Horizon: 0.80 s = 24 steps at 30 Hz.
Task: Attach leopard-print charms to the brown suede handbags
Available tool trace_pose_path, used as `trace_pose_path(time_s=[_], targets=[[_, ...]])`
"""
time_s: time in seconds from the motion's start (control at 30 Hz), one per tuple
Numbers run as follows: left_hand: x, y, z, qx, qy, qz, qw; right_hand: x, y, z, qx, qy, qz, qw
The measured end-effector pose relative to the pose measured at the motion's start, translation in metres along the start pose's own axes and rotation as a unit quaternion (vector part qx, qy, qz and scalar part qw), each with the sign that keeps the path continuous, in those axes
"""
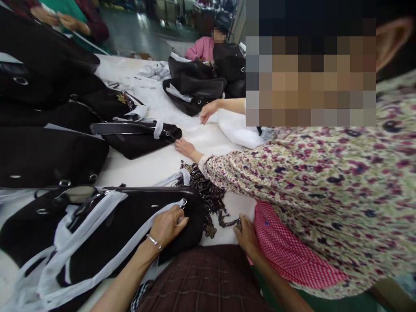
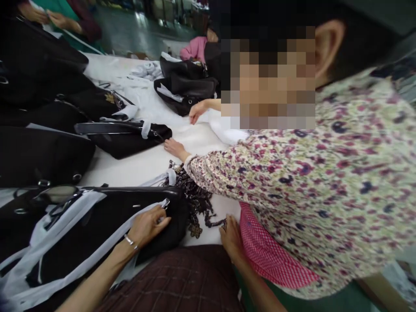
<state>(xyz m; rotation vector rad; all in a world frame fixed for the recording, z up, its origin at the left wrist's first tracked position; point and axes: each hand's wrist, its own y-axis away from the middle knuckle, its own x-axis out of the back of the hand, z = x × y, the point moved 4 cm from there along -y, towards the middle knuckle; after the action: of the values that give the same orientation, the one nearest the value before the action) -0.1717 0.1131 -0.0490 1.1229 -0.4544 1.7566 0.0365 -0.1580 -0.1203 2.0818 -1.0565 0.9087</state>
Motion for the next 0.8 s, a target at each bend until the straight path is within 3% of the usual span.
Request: trace_pose_path(time_s=[0.07, 0.13, 0.3, 0.43, 0.53, 0.63, 0.8], targets=[[0.005, 0.001, 0.0, -0.004, 0.021, 0.009, 1.0, -0.006, -0.002, 0.006, 0.024, 0.046, 0.015, 0.999], [0.009, 0.001, -0.002, -0.009, 0.048, 0.014, 0.999, -0.008, -0.008, 0.01, 0.014, 0.019, 0.015, 1.0], [0.01, -0.002, -0.006, -0.009, 0.115, 0.029, 0.993, -0.006, -0.024, 0.023, -0.096, -0.109, -0.033, 0.989], [0.008, 0.0, -0.006, -0.015, 0.11, 0.06, 0.992, -0.002, -0.026, 0.025, -0.149, -0.176, -0.074, 0.97], [0.009, 0.003, -0.005, -0.014, 0.107, 0.06, 0.992, 0.009, -0.023, 0.006, -0.144, -0.246, -0.099, 0.953], [0.012, 0.005, -0.002, -0.012, 0.119, 0.052, 0.991, 0.022, -0.017, -0.028, -0.118, -0.316, -0.134, 0.932], [0.017, 0.012, 0.005, 0.015, 0.068, 0.105, 0.992, 0.029, -0.011, -0.09, -0.114, -0.467, -0.203, 0.853]])
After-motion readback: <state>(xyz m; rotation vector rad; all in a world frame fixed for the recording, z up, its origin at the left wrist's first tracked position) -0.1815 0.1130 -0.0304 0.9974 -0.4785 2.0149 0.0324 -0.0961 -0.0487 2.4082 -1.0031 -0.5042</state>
